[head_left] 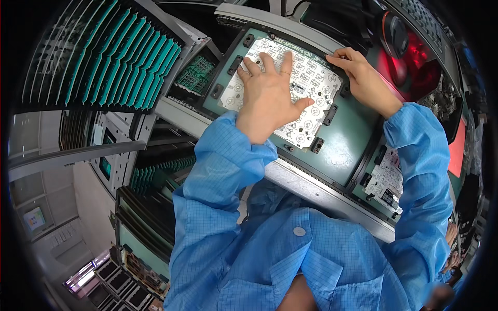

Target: Manually assembling electronic components and display modules onto mounting plates at a production line station.

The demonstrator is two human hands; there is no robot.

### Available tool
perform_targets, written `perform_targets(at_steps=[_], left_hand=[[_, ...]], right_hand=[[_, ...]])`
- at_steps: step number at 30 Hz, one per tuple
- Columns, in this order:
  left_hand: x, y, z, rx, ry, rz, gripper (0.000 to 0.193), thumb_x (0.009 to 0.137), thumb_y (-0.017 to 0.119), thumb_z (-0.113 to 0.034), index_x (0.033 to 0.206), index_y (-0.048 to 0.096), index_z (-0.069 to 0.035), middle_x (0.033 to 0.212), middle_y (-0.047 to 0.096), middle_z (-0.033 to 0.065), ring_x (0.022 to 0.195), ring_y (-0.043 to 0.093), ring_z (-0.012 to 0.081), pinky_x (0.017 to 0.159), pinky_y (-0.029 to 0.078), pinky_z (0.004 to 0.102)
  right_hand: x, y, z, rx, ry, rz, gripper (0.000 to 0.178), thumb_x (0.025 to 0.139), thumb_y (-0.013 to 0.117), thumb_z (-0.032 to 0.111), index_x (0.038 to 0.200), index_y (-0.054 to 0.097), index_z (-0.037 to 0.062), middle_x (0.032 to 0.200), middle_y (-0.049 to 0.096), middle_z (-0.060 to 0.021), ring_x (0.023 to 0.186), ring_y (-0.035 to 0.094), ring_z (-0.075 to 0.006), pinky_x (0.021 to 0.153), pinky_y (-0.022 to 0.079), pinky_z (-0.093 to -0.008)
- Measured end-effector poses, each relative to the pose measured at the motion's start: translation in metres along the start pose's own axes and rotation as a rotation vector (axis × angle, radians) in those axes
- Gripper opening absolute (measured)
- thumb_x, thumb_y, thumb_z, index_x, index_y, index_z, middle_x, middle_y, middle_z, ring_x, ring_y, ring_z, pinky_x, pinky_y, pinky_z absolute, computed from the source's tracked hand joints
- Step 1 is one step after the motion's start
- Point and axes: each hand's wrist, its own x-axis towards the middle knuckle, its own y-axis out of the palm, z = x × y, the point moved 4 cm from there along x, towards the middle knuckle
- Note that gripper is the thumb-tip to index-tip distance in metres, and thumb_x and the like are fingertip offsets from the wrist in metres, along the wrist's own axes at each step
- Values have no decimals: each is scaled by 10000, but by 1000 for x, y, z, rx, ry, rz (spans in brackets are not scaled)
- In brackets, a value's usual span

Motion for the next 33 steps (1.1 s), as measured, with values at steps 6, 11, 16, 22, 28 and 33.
perform_targets(at_steps=[6,11,16,22,28,33], left_hand=[[5,0,1,-66,-30,83,975,774,717,-624,1432,458,48,1383,407,368,1264,369,651,1014,366,705],[5,-2,-2,9,-55,94,952,777,719,-612,1438,467,25,1384,411,356,1255,388,640,1014,380,691],[5,-3,-2,24,-55,90,954,779,694,-644,1438,477,10,1383,423,346,1255,401,629,1008,399,668],[3,-4,-1,81,-78,93,957,783,672,-666,1447,471,-6,1390,432,333,1265,409,607,1029,392,639],[5,-3,-5,76,-79,89,952,779,670,-676,1447,478,-24,1411,421,326,1276,409,592,1047,373,632],[2,-1,0,98,-86,69,941,774,665,-689,1439,496,-44,1397,438,313,1272,420,583,1037,389,624]], right_hand=[[-3,1,-8,169,38,22,500,847,445,-180,1223,656,74,1321,532,-106,1286,497,-291,1091,386,-355],[-6,3,-3,146,31,11,465,859,445,-172,1187,663,76,1323,533,-86,1295,487,-283,1102,373,-348],[2,-1,-4,107,10,80,478,844,437,-177,1180,672,70,1295,552,-106,1264,498,-290,1077,393,-358],[84,7,8,19,-134,-30,514,854,434,-124,1295,625,60,1264,563,-157,1191,508,-330,1037,406,-379],[124,51,19,26,-107,35,594,820,432,-145,1361,581,47,1292,520,-157,1223,497,-342,1064,393,-357],[128,58,16,265,-127,44,595,771,408,-212,1199,677,101,1281,529,-111,1231,505,-301,1049,410,-354]])
